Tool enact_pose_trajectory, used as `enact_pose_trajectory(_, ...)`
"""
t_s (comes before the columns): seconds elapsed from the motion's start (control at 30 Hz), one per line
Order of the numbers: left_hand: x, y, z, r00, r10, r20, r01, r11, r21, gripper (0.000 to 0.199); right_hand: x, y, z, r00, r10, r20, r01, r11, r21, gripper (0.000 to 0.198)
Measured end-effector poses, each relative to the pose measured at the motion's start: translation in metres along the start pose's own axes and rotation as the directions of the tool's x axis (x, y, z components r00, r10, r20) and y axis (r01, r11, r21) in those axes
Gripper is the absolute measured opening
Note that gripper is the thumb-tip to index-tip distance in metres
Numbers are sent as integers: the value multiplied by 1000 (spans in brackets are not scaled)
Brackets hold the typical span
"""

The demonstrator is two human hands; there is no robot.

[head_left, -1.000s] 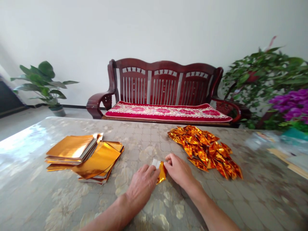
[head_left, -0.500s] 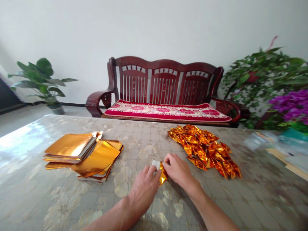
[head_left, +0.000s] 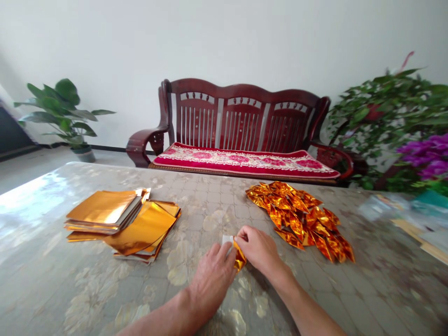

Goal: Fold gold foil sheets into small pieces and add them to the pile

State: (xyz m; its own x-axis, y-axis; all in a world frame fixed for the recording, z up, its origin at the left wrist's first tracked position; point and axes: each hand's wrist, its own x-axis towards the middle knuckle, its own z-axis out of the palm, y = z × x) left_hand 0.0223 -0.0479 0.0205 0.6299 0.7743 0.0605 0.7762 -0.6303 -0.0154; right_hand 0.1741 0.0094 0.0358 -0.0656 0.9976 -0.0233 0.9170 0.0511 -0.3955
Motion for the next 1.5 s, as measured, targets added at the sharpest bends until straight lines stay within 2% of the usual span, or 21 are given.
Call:
enact_pose_trajectory(0.17, -1, -2, 0, 985, -142, -93, 138, 989, -48, 21, -1, 0, 8, 999, -5, -38, 6, 1000, 27, 10)
enact_pose_trajectory(0.27, -2, -2, 2, 974, -189, -125, 183, 981, -64, 27, -2, 1, 12, 995, -53, -84, 56, 998, 41, 7)
enact_pose_trajectory(0.57, -3, -7, 3, 981, -152, -120, 141, 985, -95, 28, -5, 4, 19, 970, -184, -158, 187, 982, 2, 12)
enact_pose_trajectory(1.07, -2, -12, -3, 983, -174, -59, 162, 971, -175, 34, -9, 5, 18, 941, -292, -171, 285, 956, -62, 17)
enact_pose_trajectory(1.5, -1, -14, 1, 983, -174, -51, 164, 974, -157, 34, -10, 7, 18, 914, -369, -170, 362, 930, -73, 22)
